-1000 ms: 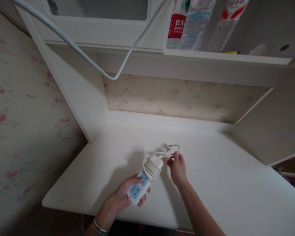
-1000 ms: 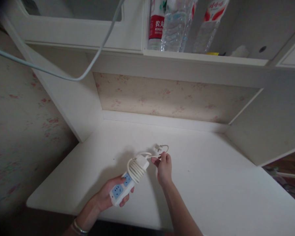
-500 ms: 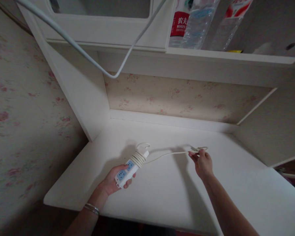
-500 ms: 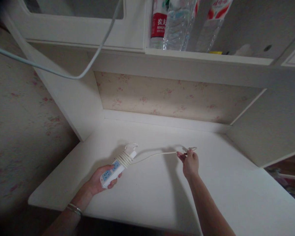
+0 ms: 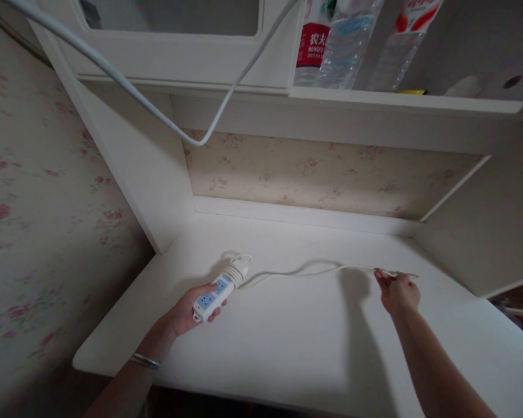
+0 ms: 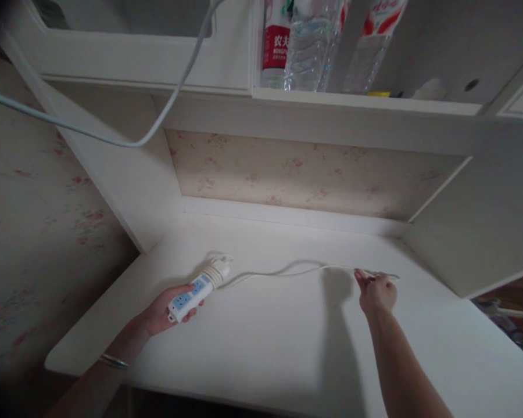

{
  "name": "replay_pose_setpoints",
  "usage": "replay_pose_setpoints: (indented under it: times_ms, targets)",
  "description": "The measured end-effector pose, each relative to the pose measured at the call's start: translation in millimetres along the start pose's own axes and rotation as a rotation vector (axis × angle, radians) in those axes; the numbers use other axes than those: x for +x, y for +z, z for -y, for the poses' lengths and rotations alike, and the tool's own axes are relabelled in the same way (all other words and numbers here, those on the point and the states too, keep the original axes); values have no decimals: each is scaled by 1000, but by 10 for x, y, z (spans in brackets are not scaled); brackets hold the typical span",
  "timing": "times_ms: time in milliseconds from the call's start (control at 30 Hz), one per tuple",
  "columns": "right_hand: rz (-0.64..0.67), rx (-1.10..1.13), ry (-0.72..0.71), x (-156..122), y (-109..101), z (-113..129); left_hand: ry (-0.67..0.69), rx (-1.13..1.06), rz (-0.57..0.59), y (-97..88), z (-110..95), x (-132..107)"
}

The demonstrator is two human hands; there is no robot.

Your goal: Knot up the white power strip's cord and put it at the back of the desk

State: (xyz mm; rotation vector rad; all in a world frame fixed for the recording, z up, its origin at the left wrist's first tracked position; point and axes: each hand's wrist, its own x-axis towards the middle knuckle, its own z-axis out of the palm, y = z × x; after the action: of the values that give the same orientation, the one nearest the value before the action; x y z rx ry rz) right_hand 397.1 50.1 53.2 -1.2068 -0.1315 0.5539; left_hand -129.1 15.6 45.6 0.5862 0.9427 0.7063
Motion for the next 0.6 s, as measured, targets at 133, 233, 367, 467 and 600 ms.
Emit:
replay_pose_setpoints:
  times_ms: [133, 233, 367, 467, 600]
  targets:
    - [-27, -29, 25, 61, -97, -67, 41, -147, 1, -65, -36, 52]
    - [69, -61, 91, -28, -76, -219, 24, -165, 62, -3, -34, 96]
    - [260, -150, 230, -396, -25, -476, -21, -164, 98, 186, -16, 133]
    - [420, -225, 319, -879, 17, -609, -50, -169, 117, 348, 0, 125]
    - [782, -383, 413, -1610, 142, -674, -80, -137, 237, 526, 55, 104]
